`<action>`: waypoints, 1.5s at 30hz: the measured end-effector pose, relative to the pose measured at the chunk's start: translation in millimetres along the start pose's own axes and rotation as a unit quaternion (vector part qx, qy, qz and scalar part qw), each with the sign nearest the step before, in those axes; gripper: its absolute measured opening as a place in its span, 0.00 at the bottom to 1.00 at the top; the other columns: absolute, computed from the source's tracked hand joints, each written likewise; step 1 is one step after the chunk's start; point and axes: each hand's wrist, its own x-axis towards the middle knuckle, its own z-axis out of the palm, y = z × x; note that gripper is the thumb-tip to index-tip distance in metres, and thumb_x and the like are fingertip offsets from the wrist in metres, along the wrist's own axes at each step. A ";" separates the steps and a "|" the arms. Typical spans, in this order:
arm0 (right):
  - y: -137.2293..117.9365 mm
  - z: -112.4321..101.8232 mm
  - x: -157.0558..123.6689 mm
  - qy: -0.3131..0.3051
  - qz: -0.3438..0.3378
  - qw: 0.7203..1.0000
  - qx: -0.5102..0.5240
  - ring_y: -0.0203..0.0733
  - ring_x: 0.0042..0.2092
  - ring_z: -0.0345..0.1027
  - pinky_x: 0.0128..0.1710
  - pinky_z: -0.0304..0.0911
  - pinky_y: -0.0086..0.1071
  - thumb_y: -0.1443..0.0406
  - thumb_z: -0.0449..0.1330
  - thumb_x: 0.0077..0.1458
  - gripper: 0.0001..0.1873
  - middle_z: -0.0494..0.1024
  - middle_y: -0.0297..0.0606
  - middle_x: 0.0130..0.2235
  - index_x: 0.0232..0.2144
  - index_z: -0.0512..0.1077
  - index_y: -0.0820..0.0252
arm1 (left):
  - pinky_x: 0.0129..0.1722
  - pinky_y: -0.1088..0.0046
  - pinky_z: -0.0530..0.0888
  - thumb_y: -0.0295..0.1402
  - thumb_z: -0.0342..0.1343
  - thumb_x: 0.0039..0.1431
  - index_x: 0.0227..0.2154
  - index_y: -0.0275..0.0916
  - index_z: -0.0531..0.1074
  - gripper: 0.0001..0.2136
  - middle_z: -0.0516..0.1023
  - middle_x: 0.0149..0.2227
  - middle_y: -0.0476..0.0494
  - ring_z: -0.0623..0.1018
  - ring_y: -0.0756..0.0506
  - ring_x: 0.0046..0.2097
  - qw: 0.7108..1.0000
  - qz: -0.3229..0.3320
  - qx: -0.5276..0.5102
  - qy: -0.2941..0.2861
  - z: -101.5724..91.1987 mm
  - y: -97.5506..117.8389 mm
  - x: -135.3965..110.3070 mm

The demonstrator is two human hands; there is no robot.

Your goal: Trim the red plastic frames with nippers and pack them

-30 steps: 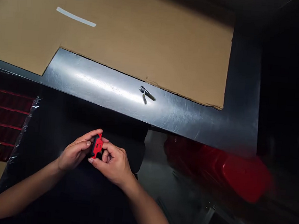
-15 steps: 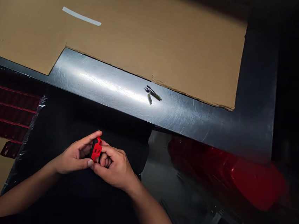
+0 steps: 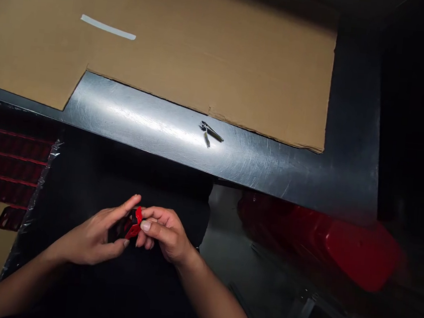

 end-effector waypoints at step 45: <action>-8.1 15.3 2.7 0.104 -0.138 0.952 -0.252 0.42 0.37 0.75 0.43 0.71 0.36 0.53 0.67 0.56 0.18 0.79 0.37 0.31 0.21 0.76 0.58 | 0.56 0.58 0.78 0.26 0.62 0.56 0.72 0.43 0.42 0.46 0.73 0.61 0.34 0.76 0.40 0.60 0.978 0.069 0.078 0.181 29.7 -3.6 3.2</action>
